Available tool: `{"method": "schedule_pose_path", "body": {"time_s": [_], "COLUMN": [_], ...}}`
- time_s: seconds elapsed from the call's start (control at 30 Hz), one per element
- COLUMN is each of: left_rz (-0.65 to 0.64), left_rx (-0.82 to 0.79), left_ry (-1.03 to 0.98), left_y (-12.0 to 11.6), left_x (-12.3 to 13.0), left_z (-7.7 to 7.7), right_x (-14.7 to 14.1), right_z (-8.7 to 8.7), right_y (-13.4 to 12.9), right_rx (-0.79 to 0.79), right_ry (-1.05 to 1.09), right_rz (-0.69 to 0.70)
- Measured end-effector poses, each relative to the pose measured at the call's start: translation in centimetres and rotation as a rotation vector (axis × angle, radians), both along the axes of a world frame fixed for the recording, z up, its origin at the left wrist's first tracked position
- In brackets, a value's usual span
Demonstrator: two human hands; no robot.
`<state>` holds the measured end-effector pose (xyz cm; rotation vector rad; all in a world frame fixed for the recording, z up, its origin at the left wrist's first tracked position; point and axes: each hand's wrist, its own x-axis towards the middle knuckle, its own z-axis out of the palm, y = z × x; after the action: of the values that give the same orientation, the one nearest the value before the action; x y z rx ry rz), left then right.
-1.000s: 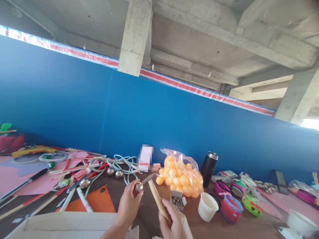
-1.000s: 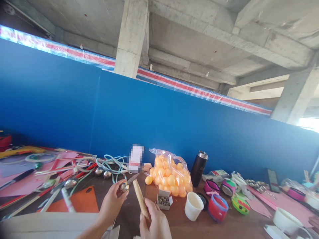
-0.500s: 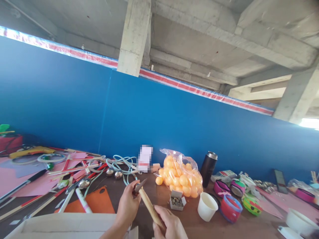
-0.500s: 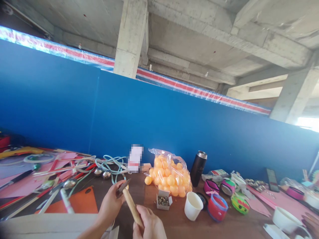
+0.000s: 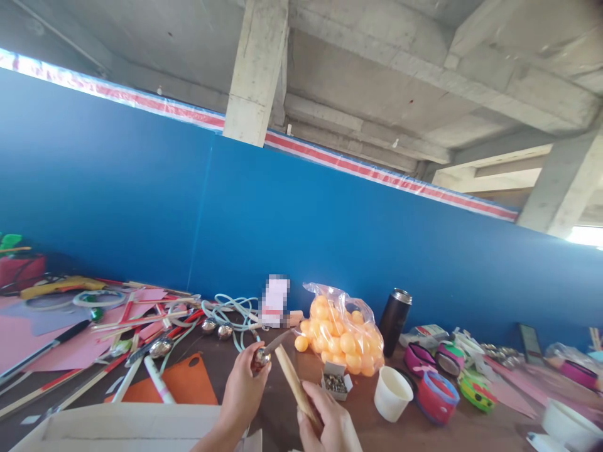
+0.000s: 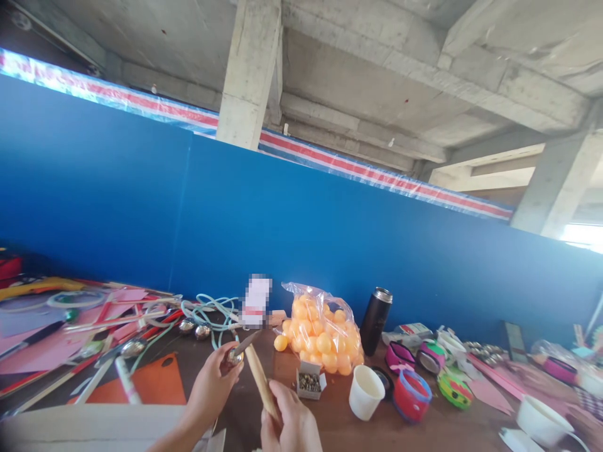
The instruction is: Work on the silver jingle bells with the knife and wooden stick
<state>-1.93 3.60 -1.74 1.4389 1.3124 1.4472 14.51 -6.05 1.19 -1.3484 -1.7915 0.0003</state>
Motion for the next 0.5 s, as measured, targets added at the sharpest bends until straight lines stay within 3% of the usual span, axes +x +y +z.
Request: {"method": "schedule_pose_path", "body": {"time_s": [0.1, 0.23, 0.5], "left_rz": [-0.023, -0.002, -0.032], "left_rx": [0.013, 0.058, -0.003], "left_ry": [0.008, 0.030, 0.009], "left_y": [0.15, 0.30, 0.12], "left_x": [-0.02, -0.03, 0.04], "left_z": [-0.36, -0.61, -0.12], "right_x": [-0.22, 0.16, 0.44], "right_z": [0.09, -0.31, -0.63], "right_y": [-0.11, 0.14, 0.47], "right_rx": [-0.038, 0.019, -0.050], "right_ry": [-0.031, 0.028, 0.008], "right_rz": [0.040, -0.023, -0.015]}}
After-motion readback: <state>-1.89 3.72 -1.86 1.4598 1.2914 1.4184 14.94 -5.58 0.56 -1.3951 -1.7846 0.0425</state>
